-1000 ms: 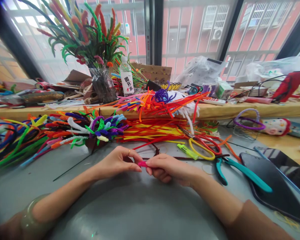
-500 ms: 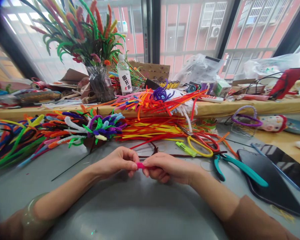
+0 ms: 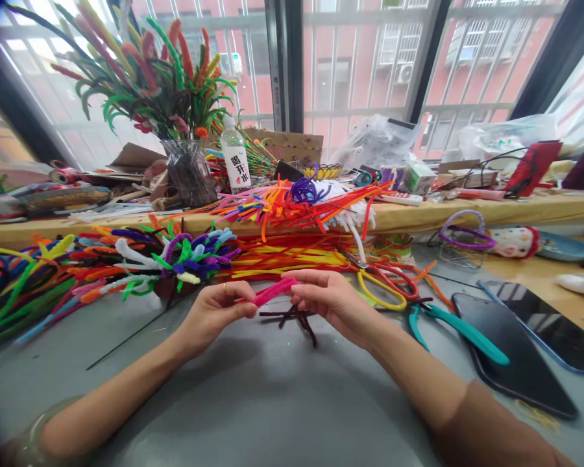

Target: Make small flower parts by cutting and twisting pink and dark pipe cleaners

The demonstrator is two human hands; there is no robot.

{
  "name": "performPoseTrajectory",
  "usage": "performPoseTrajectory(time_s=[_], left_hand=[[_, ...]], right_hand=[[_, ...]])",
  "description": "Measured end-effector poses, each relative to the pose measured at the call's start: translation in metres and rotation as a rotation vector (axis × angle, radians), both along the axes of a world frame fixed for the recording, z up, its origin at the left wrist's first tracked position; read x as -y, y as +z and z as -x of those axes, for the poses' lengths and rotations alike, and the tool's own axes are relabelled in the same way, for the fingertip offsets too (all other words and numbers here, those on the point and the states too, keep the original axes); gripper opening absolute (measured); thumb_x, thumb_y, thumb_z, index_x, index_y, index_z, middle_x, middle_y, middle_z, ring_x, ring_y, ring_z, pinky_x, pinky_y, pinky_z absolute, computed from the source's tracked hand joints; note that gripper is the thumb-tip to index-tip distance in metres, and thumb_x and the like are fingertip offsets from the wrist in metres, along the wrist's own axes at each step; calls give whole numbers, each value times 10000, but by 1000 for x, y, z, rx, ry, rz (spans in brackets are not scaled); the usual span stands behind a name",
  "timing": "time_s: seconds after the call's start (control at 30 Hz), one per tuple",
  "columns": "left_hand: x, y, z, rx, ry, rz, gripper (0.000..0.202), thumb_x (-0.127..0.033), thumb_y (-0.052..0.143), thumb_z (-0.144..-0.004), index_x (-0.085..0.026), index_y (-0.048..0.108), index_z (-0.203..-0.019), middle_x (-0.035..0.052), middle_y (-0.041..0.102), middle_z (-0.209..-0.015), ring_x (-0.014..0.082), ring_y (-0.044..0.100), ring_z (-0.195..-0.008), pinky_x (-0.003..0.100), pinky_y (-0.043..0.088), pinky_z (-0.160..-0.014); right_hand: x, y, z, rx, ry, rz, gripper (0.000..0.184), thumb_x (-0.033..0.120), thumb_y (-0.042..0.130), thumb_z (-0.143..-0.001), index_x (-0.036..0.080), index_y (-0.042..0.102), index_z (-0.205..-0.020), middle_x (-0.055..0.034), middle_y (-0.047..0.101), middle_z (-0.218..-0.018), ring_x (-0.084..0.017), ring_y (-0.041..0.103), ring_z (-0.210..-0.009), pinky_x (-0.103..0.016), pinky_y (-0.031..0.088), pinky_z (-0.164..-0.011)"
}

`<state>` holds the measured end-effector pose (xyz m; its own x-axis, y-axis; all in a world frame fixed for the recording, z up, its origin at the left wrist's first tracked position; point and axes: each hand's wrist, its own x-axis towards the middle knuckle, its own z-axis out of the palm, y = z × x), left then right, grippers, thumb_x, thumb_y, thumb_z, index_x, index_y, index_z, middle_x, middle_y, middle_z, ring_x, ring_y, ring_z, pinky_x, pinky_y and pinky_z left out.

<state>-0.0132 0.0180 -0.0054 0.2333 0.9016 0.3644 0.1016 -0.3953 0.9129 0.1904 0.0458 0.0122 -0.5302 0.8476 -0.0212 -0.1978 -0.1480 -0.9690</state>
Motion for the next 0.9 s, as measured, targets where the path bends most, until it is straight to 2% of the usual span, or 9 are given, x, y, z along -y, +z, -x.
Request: performPoseTrajectory(time_s=[0.1,0.23,0.43,0.53,0.63,0.77,0.9], left_hand=[[1,-2,0,-70,23,-113,134,-261,643,-691,-134,609,-667,6,569,-623,103,500,-591,212,395,-547],[1,-4,0,-163,23,-211,91,-219,627,-712,-133,622,-681,14,586,-629,109,517,-596,219,409,-571],[3,-4,-1,-222,71,-273,63,-186,628,-711,-131,641,-683,24,612,-649,113,547,-618,221,416,-598],[2,-3,-2,-164,67,-183,69,-199,635,-702,-134,638,-678,15,609,-638,109,536,-605,216,408,-580],[1,-3,-2,-55,79,-24,84,-207,652,-675,-132,622,-652,-2,595,-613,98,516,-578,202,396,-552],[-1,0,-2,52,57,168,100,-211,656,-663,-127,606,-641,-20,586,-572,76,503,-555,186,393,-562],[0,3,-3,97,36,262,127,-233,640,-680,-124,592,-635,-24,583,-552,66,494,-542,178,390,-563]], right_hand=[[0,-1,1,18,-66,-29,331,227,698,-633,154,637,-950,-41,629,-835,-91,525,-675,-230,418,-659],[-1,-2,0,17,-138,-73,240,263,671,-663,162,666,-881,-36,644,-836,-91,536,-694,-235,417,-696],[1,-1,1,52,-144,-133,261,235,654,-669,181,659,-924,-41,655,-881,-117,559,-766,-242,418,-707],[1,-2,2,93,-189,-195,287,244,683,-641,193,658,-922,-34,660,-893,-130,569,-790,-261,421,-739],[0,-4,2,122,-230,-248,262,265,687,-639,192,668,-889,-29,664,-866,-128,576,-756,-267,435,-729],[2,-2,4,147,-291,-272,224,300,698,-614,177,687,-801,-24,663,-746,-121,578,-651,-269,462,-664],[3,1,5,160,-334,-321,188,317,697,-605,153,683,-696,-6,625,-592,-95,544,-541,-229,456,-561]])
